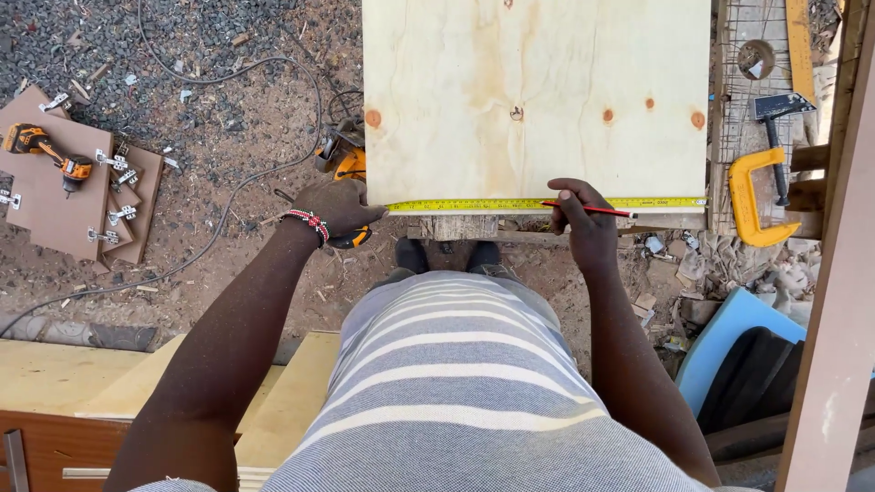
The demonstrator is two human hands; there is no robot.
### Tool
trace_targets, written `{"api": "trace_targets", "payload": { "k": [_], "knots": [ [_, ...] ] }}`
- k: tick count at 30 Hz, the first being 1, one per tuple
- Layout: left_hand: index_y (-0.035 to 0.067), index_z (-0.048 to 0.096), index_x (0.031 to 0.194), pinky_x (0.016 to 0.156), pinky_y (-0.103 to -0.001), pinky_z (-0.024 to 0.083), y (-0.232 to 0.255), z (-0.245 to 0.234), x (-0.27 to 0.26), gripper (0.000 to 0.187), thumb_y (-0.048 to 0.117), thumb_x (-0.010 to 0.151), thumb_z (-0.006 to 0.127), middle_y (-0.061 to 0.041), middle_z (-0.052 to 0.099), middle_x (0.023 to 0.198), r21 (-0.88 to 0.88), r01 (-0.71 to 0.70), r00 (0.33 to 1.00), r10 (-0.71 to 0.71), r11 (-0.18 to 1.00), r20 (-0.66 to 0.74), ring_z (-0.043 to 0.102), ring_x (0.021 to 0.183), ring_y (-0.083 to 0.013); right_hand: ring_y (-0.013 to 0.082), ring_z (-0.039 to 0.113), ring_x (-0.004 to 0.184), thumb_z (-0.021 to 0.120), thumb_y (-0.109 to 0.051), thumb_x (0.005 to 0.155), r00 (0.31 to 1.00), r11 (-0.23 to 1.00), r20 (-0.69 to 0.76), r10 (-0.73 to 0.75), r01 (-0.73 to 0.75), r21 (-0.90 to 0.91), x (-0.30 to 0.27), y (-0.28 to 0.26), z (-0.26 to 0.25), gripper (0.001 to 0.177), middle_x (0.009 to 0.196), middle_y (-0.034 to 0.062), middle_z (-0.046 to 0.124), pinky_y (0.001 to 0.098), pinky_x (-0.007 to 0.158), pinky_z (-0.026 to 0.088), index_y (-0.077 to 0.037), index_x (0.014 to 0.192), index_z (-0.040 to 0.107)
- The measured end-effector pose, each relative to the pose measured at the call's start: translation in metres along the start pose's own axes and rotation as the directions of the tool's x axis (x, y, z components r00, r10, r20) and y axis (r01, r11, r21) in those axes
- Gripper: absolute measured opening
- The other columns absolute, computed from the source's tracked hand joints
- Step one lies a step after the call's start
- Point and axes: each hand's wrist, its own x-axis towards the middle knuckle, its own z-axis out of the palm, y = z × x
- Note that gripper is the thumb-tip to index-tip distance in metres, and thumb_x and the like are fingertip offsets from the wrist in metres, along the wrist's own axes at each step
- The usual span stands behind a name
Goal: Measuring wood panels with a tape measure and pencil, then cutting them with a circular saw.
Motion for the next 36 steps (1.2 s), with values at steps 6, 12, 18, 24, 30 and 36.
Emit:
{"api": "trace_targets", "payload": {
  "k": [6, 12, 18, 24, 30, 36],
  "knots": [
    [0.016, 0.08, 0.085, 0.091, -0.052, 0.063, 0.003, 0.004, -0.003, 0.058, 0.065, 0.113, 0.067, -0.019, 0.082, 0.085, 0.012, -0.028, 0.999, 0.028, 1.0, -0.026, 0.084, 0.096, -0.0443, 0.0276, 0.085, 0.104, 0.08, -0.012, 0.119, 0.984, 0.997, 0.175, 0.027, -0.038, 0.061, -0.002, 0.004, 0.038, 0.016, 0.109, 0.0231, 0.085, 0.04, 0.094, 0.071, -0.001, 0.128, 0.085],
    [0.016, 0.084, 0.091, 0.094, -0.054, 0.064, 0.004, 0.008, -0.005, 0.057, 0.064, 0.115, 0.066, -0.019, 0.085, 0.09, 0.097, -0.031, 0.997, 0.038, 0.995, -0.068, 0.086, 0.104, -0.0444, 0.0166, 0.077, 0.09, 0.088, -0.004, 0.108, 0.985, 0.991, 0.171, -0.008, 0.031, -0.131, 0.011, 0.047, 0.048, 0.016, 0.096, 0.0119, 0.079, 0.0354, 0.084, 0.062, -0.007, 0.119, 0.078],
    [0.014, 0.082, 0.091, 0.092, -0.053, 0.065, 0.002, 0.012, -0.009, 0.054, 0.06, 0.116, 0.067, -0.02, 0.084, 0.087, 0.086, -0.063, 0.988, 0.075, 0.994, -0.138, 0.086, 0.099, -0.0457, 0.034, 0.083, 0.094, 0.085, 0.002, 0.107, 0.976, 0.97, 0.192, -0.101, 0.139, -0.197, 0.009, 0.028, 0.058, 0.014, 0.1, 0.0257, 0.082, 0.0452, 0.083, 0.066, -0.008, 0.117, 0.083],
    [0.015, 0.079, 0.089, 0.089, -0.054, 0.067, 0.0, 0.017, -0.015, 0.053, 0.058, 0.116, 0.069, -0.019, 0.082, 0.084, 0.042, -0.075, 0.981, 0.081, 0.996, -0.179, 0.085, 0.095, -0.0451, 0.0328, 0.082, 0.09, 0.084, 0.003, 0.104, 0.973, 0.961, 0.191, -0.129, 0.17, -0.218, 0.01, 0.023, 0.063, 0.017, 0.097, 0.0252, 0.08, 0.0438, 0.079, 0.065, -0.009, 0.115, 0.087],
    [0.015, 0.08, 0.089, 0.092, -0.055, 0.067, 0.001, 0.018, -0.014, 0.053, 0.06, 0.116, 0.069, -0.02, 0.083, 0.084, 0.058, -0.064, 0.979, 0.074, 0.996, -0.191, 0.086, 0.095, -0.0453, 0.0374, 0.082, 0.091, 0.081, 0.003, 0.104, 0.971, 0.955, 0.193, -0.144, 0.187, -0.229, 0.009, 0.021, 0.064, 0.018, 0.101, 0.0295, 0.079, 0.0475, 0.078, 0.064, -0.009, 0.116, 0.086],
    [0.015, 0.081, 0.09, 0.092, -0.055, 0.067, 0.001, 0.019, -0.014, 0.054, 0.06, 0.116, 0.069, -0.019, 0.083, 0.084, 0.061, -0.054, 0.98, 0.064, 0.997, -0.189, 0.086, 0.096, -0.0448, 0.0392, 0.081, 0.09, 0.078, 0.004, 0.105, 0.964, 0.965, 0.224, -0.144, 0.187, -0.185, 0.01, 0.022, 0.062, 0.018, 0.101, 0.0313, 0.078, 0.0489, 0.077, 0.064, -0.008, 0.117, 0.086]
  ]
}}
